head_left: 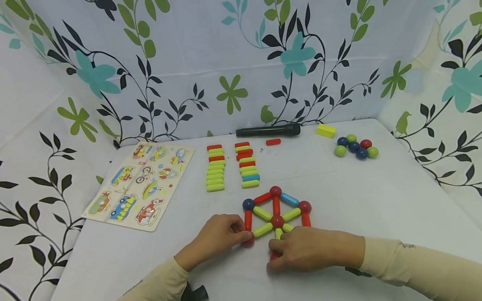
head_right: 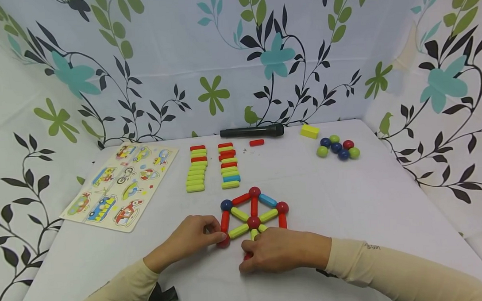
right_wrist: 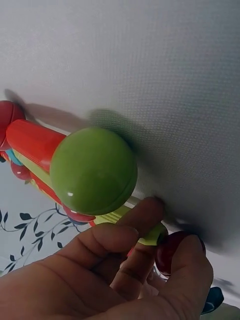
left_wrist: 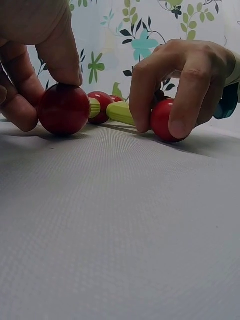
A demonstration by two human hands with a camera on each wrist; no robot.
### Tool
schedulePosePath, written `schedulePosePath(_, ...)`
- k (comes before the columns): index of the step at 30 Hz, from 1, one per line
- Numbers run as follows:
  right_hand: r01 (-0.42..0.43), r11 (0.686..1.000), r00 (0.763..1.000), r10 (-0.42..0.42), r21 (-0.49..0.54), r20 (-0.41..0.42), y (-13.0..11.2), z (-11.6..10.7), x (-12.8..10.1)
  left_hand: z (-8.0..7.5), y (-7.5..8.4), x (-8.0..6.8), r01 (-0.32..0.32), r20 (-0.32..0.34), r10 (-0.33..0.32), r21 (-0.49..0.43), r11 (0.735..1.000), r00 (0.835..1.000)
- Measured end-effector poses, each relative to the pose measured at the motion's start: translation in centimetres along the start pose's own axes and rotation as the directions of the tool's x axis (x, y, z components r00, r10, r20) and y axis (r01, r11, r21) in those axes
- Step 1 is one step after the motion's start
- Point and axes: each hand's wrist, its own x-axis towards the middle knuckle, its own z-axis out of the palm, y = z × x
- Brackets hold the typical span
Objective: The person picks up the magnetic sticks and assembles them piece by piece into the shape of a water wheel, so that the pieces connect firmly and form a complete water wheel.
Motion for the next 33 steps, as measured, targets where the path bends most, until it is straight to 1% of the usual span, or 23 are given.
schedulePosePath(9, -0.002, 1.0, 1.0, 0.002, 0.007, 0.006, -0.1, 0.0, -0.2, -0.1, 0.0, 0.0, 0.007, 0.001, -0.007, -0.007, 1.0, 1.0)
schedulePosePath(16, -0.004, 1.0, 1.0, 0.004, -0.022, 0.023, -0.2, -0.1, -0.2, 0.0, 0.0, 0.0, 0.001, -0.004, -0.001, -0.001, 1.0, 1.0)
schedulePosePath(19, -0.002, 1.0, 1.0, 0.002, -0.012, 0.022, -0.2, -0.3, -0.3, 0.0, 0.0, 0.0, 0.0, -0.003, 0.0, -0.001, 1.0, 1.0)
schedulePosePath(22, -0.003, 1.0, 1.0, 0.003, 0.028, -0.001, 0.1, -0.8, -0.7, 0.0, 0.0, 0.0, -0.007, -0.004, 0.007, -0.001, 1.0, 1.0)
schedulePosePath(24, -0.007, 0.999, 0.999, 0.009, 0.051, -0.045, 0.6, -1.2, -1.0, 0.0, 0.0, 0.0, -0.005, -0.004, 0.005, 0.0, 1.0, 1.0)
schedulePosePath(26, -0.038, 0.996, 0.995, 0.046, 0.082, -0.093, 1.5, -1.7, -1.4, 0.0, 0.0, 0.0, -0.004, -0.002, 0.004, 0.0, 1.0, 1.0)
schedulePosePath(28, -0.104, 0.989, 0.98, 0.12, 0.102, -0.159, 2.9, -2.2, -1.9, 0.0, 0.0, 0.0, 0.0, 0.001, 0.0, 0.0, 1.0, 1.0)
schedulePosePath(29, -0.153, 0.981, 0.966, 0.173, 0.115, -0.192, 3.9, -2.4, -2.1, 0.0, -0.1, 0.1, 0.001, 0.003, -0.001, -0.002, 1.0, 1.0)
schedulePosePath(30, -0.213, 0.969, 0.945, 0.238, 0.128, -0.226, 5.0, -2.6, -2.4, 0.0, -0.1, 0.1, 0.0, 0.004, 0.0, -0.003, 1.0, 1.0)
schedulePosePath(31, -0.28, 0.949, 0.917, 0.308, 0.142, -0.252, 6.4, -2.8, -2.7, 0.1, -0.2, 0.1, -0.002, 0.005, 0.002, -0.004, 1.0, 1.0)
schedulePosePath(32, -0.352, 0.923, 0.881, 0.382, 0.155, -0.279, 7.8, -2.9, -2.9, 0.1, -0.2, 0.0, -0.003, 0.006, 0.003, -0.003, 1.0, 1.0)
schedulePosePath(33, -0.426, 0.889, 0.84, 0.457, 0.166, -0.291, 9.4, -3.0, -3.1, 0.1, -0.2, 0.0, -0.003, 0.006, 0.003, 0.0, 1.0, 1.0)
